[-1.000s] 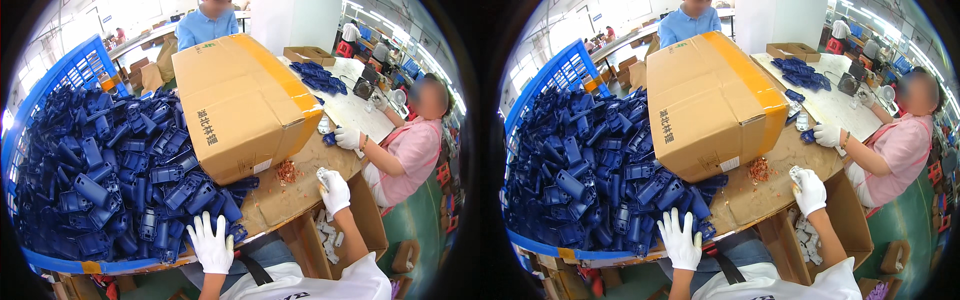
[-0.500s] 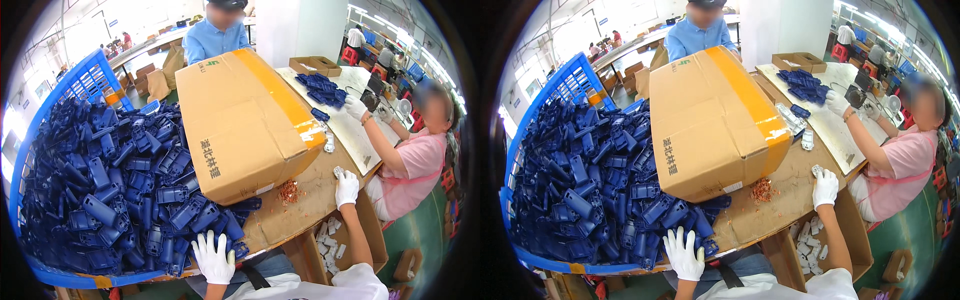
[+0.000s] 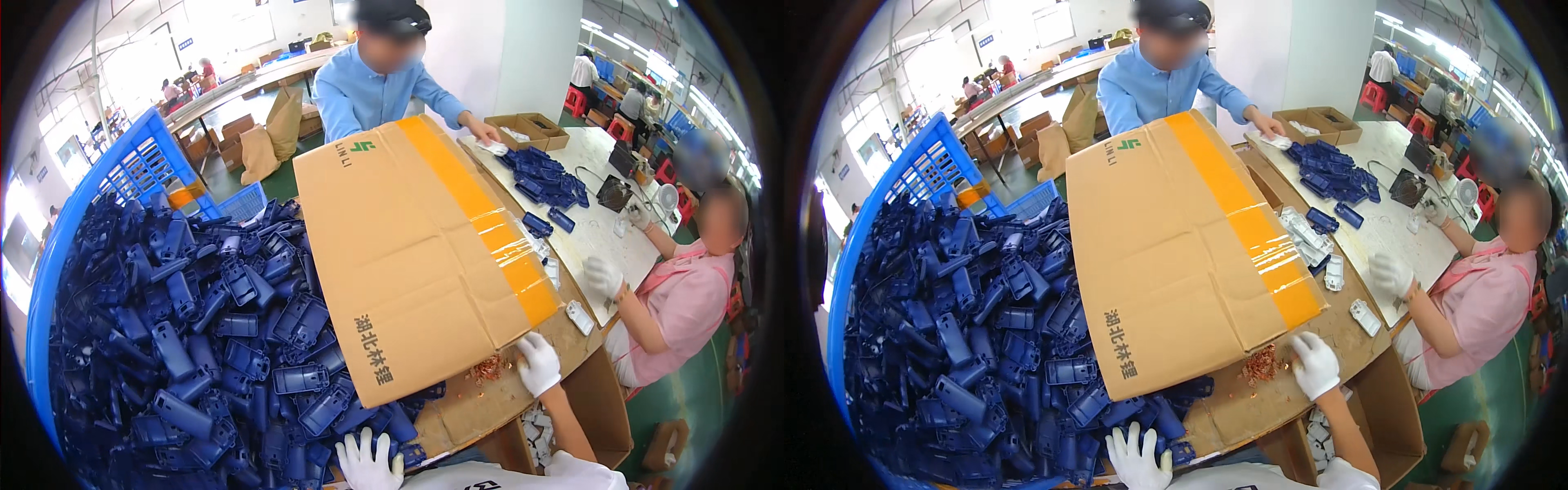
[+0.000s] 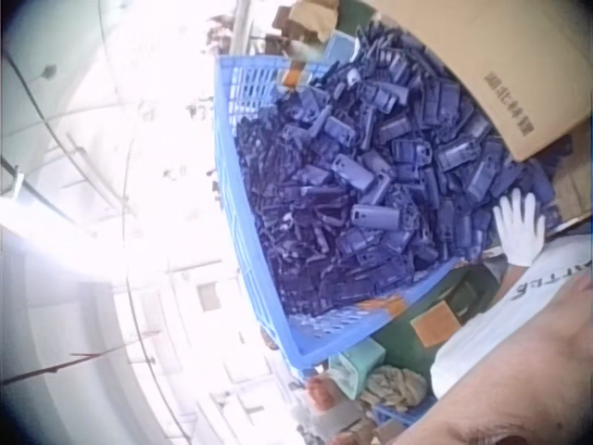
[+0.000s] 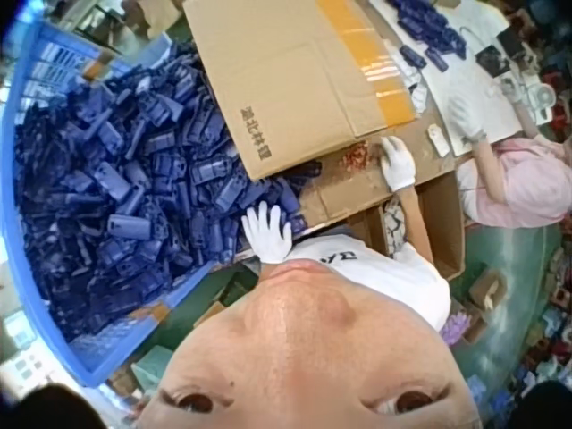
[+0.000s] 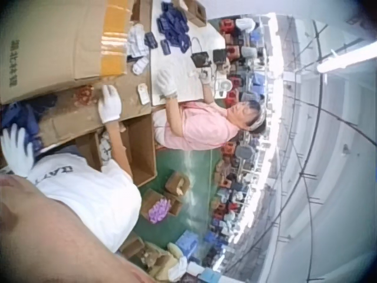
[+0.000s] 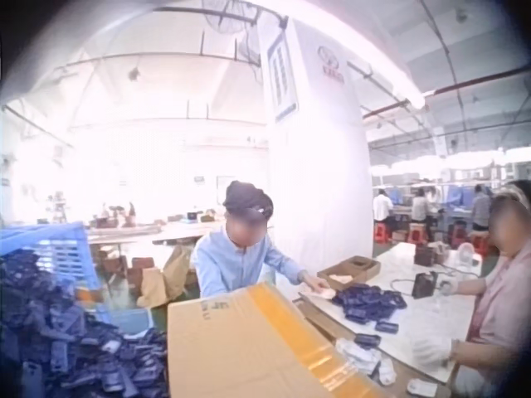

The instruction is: The person picks up a blue plastic housing from a bin, inserts a white component into it by hand, and places the assembled unit into a cardboard box.

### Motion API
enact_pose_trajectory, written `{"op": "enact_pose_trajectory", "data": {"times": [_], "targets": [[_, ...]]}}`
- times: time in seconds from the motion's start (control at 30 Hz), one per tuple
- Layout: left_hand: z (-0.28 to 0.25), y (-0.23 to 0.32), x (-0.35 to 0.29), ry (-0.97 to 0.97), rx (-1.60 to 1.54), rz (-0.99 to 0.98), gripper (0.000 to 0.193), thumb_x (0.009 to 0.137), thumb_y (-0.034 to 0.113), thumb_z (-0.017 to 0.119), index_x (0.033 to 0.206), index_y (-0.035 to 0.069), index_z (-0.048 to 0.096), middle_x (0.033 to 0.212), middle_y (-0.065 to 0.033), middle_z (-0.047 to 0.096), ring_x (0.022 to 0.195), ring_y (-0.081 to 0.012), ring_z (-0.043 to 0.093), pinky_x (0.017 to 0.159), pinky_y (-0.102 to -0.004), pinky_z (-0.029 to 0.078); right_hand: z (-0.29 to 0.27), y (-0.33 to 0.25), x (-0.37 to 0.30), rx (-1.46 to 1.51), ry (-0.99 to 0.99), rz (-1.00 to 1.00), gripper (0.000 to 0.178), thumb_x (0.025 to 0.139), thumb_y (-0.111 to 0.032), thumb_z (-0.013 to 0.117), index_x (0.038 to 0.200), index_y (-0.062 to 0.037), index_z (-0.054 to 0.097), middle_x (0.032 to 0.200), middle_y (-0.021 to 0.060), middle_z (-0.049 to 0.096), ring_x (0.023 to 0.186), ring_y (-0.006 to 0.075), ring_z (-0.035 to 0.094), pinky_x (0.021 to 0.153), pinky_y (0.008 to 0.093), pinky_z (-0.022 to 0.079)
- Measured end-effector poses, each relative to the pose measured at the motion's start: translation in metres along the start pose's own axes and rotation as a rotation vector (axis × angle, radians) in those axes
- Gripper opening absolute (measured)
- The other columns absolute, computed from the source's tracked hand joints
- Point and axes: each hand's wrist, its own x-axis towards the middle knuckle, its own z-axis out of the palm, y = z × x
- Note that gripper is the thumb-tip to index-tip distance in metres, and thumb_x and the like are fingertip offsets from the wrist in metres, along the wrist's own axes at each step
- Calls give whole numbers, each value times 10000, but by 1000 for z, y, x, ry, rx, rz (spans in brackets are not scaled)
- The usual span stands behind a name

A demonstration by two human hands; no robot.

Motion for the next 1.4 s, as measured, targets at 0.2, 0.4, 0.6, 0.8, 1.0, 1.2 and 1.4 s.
{"op": "enact_pose_trajectory", "data": {"times": [0.2, 0.4, 0.6, 0.8, 1.0, 1.2, 1.4], "targets": [[7, -4, -1, -20, 8, 13, 488, 806, 394, 647, 1235, 164, 602, 1416, -152, 482, 1318, -471, 371, 1102, -628, 252, 18, 0, 4, -37, -5, -69, 318, 631, -22, 653, 940, -89, 684, 948, 121, 616, 839, 328, 594, 728, 417, 503], [7, -5, -3, -85, 26, -4, 475, 779, 396, 673, 1198, 174, 633, 1422, -133, 480, 1319, -456, 371, 1119, -615, 233, 27, -1, 6, 1, 82, -107, 296, 588, -29, 675, 878, -83, 693, 956, 127, 637, 852, 342, 617, 717, 423, 516], [9, -6, -2, -87, 26, -4, 475, 782, 404, 670, 1202, 183, 636, 1416, -123, 490, 1328, -436, 371, 1128, -603, 232, 22, -6, 10, -21, 43, -192, 286, 620, -53, 690, 899, -110, 714, 925, 114, 675, 843, 331, 646, 731, 414, 532], [-4, -1, 13, -64, -10, -28, 465, 776, 394, 683, 1183, 176, 625, 1363, -116, 520, 1310, -430, 385, 1124, -597, 242, 26, -4, 8, -26, 60, -194, 257, 647, -81, 708, 902, -108, 711, 938, 104, 681, 837, 327, 650, 724, 413, 531], [-3, 1, 31, 46, -72, 3, 443, 715, 388, 742, 1078, 161, 628, 1198, -120, 567, 1225, -401, 448, 1056, -599, 314, 32, 1, 0, -80, 28, -178, 289, 653, -87, 711, 941, -108, 707, 946, 116, 679, 844, 333, 650, 724, 415, 528], [-2, 1, 31, 23, -86, -19, 409, 701, 385, 760, 1017, 155, 641, 1139, -123, 582, 1187, -390, 477, 1024, -599, 335, 39, 8, -6, -74, 57, -121, 301, 665, -83, 700, 966, -84, 700, 964, 123, 683, 867, 347, 652, 739, 423, 528], [-5, 3, 33, 27, -100, -39, 415, 682, 379, 785, 997, 155, 635, 1123, -128, 581, 1169, -385, 486, 1013, -602, 338, 40, 12, -9, -100, 55, -136, 305, 695, -73, 685, 1000, -64, 698, 990, 140, 689, 906, 358, 659, 767, 427, 533]]}}
